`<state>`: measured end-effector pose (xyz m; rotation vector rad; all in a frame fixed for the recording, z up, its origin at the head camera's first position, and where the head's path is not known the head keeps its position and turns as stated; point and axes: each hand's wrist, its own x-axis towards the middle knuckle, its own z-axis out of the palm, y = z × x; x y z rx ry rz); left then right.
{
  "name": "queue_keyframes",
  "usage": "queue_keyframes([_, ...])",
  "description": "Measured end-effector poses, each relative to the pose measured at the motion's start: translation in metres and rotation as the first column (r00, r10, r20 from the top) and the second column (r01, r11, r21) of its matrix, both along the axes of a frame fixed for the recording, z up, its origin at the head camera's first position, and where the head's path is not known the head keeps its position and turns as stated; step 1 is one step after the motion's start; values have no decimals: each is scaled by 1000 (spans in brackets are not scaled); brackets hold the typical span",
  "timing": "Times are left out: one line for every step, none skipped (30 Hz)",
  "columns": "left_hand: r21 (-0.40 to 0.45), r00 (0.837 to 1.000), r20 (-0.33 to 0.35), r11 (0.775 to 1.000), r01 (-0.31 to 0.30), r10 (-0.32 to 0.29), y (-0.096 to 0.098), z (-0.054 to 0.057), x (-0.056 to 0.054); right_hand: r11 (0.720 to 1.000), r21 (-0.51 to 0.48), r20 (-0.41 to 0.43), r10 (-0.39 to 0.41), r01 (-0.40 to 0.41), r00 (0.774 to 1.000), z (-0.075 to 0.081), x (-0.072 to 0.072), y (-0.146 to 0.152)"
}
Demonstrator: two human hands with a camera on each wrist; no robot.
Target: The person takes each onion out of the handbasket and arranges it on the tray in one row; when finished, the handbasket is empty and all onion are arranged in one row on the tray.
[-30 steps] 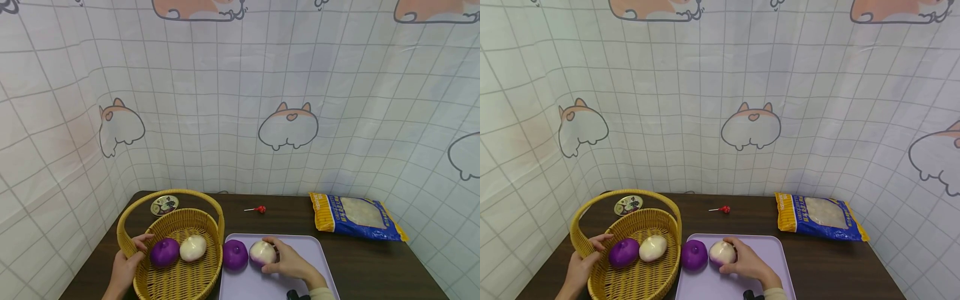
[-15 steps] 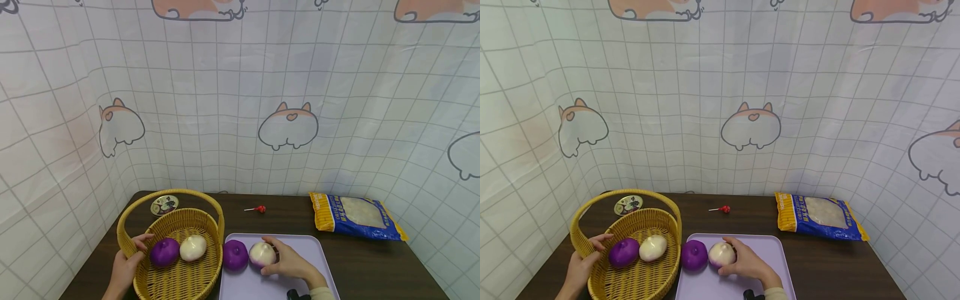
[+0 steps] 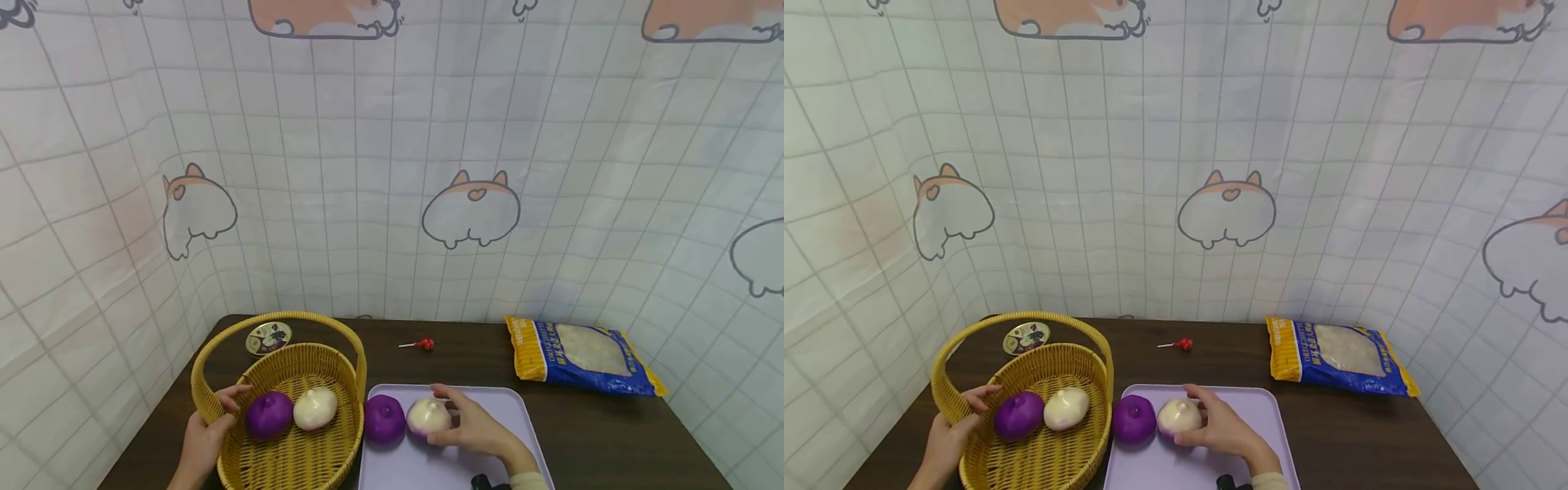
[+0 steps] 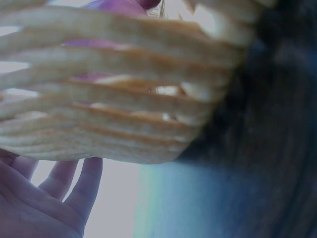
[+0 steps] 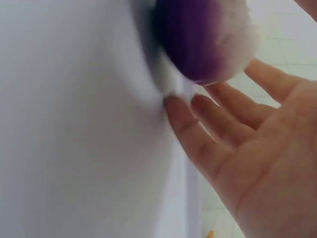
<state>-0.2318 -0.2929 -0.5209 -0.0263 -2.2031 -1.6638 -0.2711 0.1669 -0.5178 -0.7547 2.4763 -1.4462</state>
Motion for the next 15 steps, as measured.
queue_keyframes([1,1000,4,1000,0,0,0,-1,0,1000,-6,0,-18,18,1000,2,1,0])
queue_keyframes([4,1000,8,1000,3,-3,-1,-1,1,999,-17,2,-38,38,999,4,2,0])
queue_keyframes([7,1000,10,1000,5,-5,-1,-2,1,997,-35,4,-62,62,998,7,4,0])
queue_keyframes([9,1000,7,1000,6,-6,-2,-2,1,995,-55,-6,-87,87,996,10,5,-1])
queue_keyframes([9,1000,6,1000,8,-8,-2,-2,1,991,-78,-21,-113,111,993,13,7,-3])
queue_keyframes([7,1000,5,1000,9,-9,-2,-2,2,985,-98,-44,-144,139,989,16,8,-4])
queue_keyframes([4,1000,6,1000,8,-8,-2,-1,2,978,-122,-67,-177,168,982,19,9,-6])
queue_keyframes([-1,1000,8,1000,7,-7,-2,-1,2,970,-147,-95,-208,193,974,21,9,-9])
queue_keyframes([-7,1000,12,1000,4,-4,-2,0,3,962,-170,-122,-238,215,964,23,9,-12])
queue_keyframes([-15,1000,17,1000,2,-2,-2,0,3,953,-194,-146,-261,231,954,25,10,-16])
queue_keyframes([-21,1000,26,1000,0,0,-2,0,3,946,-216,-171,-280,242,945,27,10,-19])
queue_keyframes([-26,999,32,1000,-2,3,-2,0,3,940,-234,-196,-296,248,935,28,10,-23])
queue_keyframes([-26,999,35,1000,-2,3,-2,0,3,936,-247,-212,-303,250,929,30,11,-28])
queue_keyframes([-28,999,35,1000,-2,3,-2,0,2,934,-256,-226,-308,249,924,33,13,-32])
queue_keyframes([-26,999,36,1000,-2,3,-2,0,2,933,-263,-240,-311,247,920,35,14,-37])
